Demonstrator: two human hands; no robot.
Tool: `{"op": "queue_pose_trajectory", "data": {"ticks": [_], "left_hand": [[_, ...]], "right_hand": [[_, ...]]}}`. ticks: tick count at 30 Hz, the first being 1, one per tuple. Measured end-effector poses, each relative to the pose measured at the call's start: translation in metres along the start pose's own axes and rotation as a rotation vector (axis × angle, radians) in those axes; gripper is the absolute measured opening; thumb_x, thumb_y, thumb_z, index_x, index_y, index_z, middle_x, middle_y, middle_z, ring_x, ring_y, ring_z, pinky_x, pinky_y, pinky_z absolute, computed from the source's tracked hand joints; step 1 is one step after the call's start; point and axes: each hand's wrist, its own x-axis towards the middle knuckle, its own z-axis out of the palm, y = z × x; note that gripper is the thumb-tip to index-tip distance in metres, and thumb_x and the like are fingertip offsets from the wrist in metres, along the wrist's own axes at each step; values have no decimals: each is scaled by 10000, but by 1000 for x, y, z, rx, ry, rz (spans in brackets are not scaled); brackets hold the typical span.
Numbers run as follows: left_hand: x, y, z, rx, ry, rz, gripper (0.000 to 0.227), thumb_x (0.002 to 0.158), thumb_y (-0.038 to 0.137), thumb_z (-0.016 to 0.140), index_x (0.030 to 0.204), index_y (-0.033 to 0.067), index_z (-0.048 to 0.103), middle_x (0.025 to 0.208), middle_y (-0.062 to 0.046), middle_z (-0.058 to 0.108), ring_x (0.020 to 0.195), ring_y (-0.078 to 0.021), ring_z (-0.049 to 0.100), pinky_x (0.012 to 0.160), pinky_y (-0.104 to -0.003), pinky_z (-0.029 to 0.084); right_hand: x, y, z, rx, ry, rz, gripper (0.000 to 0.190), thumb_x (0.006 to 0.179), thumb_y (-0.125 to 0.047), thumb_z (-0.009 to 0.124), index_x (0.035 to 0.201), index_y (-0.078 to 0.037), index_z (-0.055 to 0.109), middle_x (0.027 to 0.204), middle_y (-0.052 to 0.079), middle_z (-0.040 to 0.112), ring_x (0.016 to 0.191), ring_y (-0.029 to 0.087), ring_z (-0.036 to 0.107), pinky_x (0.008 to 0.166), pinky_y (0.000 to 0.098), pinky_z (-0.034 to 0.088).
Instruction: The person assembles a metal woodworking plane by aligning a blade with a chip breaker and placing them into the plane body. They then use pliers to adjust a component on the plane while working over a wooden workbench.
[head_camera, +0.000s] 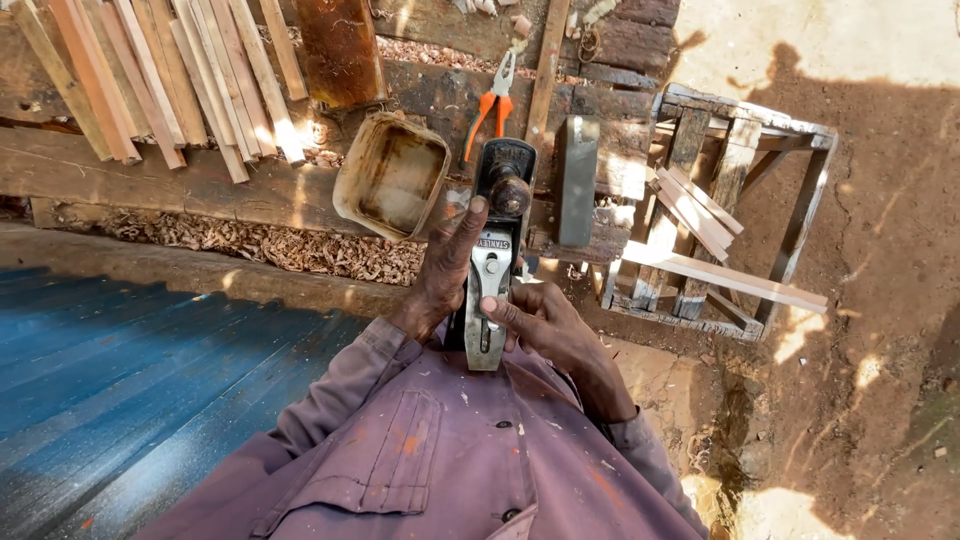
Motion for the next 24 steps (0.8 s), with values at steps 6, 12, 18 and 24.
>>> {"op": "queue_pose_trajectory", "data": {"ticks": [6, 12, 18, 24], "left_hand": [[-7, -12, 6, -240, -11, -101, 509, 988, 488, 609, 791, 28, 701, 681, -202, 734, 650, -258, 775, 603, -332, 659], [7, -79, -9, 14, -2, -37, 522, 1022, 487, 618, 704, 74, 640, 602, -69, 526, 629, -102, 601, 597, -171, 457], [-2, -76, -5, 75, 13, -46, 551, 1025, 530, 589, 670, 109, 601, 587, -20, 444, 605, -83, 479, 595, -226, 367], [6, -60, 7, 143, 9, 5, 589, 1028, 582, 554, 628, 150, 553, 568, 39, 346, 578, -61, 333, 593, -292, 260]], "right_hand": [[-17, 22, 0, 119, 28, -39, 365, 931, -269, 756, 731, 22, 659, 546, 129, 635, 517, 150, 667, 448, 218, 522], [-24, 32, -6, 4, -10, -98, 344, 936, -238, 770, 750, 38, 686, 546, 154, 675, 487, 145, 645, 425, 222, 484], [-15, 69, -19, -82, 0, -132, 357, 905, -288, 813, 784, 17, 670, 542, 135, 657, 510, 126, 629, 450, 254, 485], [-22, 67, -5, -161, 101, -208, 374, 921, -309, 798, 859, 36, 668, 586, 163, 639, 507, 189, 581, 448, 307, 423]]}}
